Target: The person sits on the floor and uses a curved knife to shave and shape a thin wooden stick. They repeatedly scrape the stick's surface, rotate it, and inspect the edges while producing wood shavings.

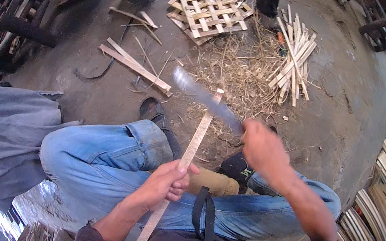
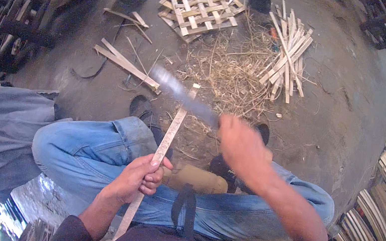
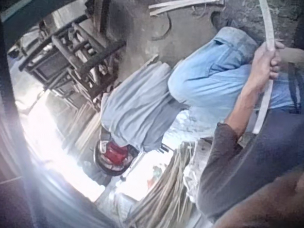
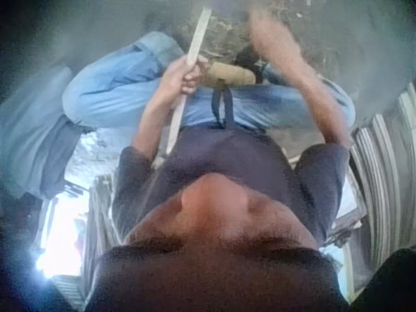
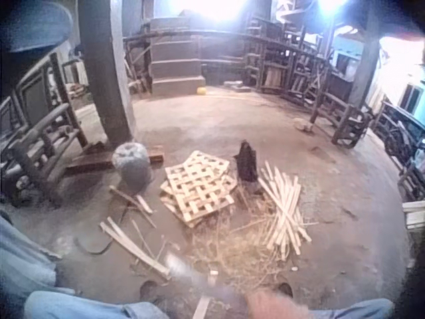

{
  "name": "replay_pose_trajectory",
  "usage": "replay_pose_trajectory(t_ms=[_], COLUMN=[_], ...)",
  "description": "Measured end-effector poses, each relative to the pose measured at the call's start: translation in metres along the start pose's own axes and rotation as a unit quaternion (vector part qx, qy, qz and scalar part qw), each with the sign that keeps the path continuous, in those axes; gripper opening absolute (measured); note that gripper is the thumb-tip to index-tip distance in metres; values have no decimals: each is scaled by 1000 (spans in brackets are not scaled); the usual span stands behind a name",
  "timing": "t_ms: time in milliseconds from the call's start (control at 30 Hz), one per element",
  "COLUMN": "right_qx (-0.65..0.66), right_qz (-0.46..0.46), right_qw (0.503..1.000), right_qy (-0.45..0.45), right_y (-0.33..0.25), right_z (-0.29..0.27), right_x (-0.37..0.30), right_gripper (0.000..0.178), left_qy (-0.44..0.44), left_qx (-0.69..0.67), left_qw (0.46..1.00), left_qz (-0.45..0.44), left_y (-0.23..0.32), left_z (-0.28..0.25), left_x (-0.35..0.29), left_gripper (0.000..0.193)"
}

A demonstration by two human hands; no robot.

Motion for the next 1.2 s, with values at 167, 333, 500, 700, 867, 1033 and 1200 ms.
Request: replay_pose_trajectory(t_ms=[167, 333, 500, 700, 867, 1033, 1200], right_qx=[5, 70, 43, 27, 38, 64, 29], right_qz=[-93, -37, -45, -54, -78, -61, -37], right_qw=[990, 991, 993, 996, 996, 996, 999], right_qy=[-104, -104, -100, -65, -30, -25, -15], right_y=[-42, -41, -25, -31, -18, -30, -16], right_z=[21, 22, 23, 27, 28, 33, 25], right_x=[-70, -65, -57, -54, -63, -51, -58], right_gripper=[24, 27, 27, 23, 21, 14, 16], left_qy=[24, 39, 24, 32, 34, 102, 91], left_qx=[31, 40, 17, -3, 16, -17, 19], left_qw=[999, 998, 999, 999, 997, 994, 994], left_qz=[-23, -17, -29, -37, -65, 42, -53], left_y=[-22, -12, -13, -20, -18, -12, -8], left_z=[-12, -4, 5, -5, 12, -9, 16], left_x=[8, 9, 6, 10, 13, 19, -2], left_gripper=[25, 20, 20, 21, 23, 10, 25])
Point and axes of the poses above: each hand's wrist, its own x-axis towards the middle knuckle, its own z-axis out of the palm, y = z × x, the point moved 8 cm from there along x, towards the middle knuckle, and after that the axes turned 12 degrees about y, right-handed, at the moved point
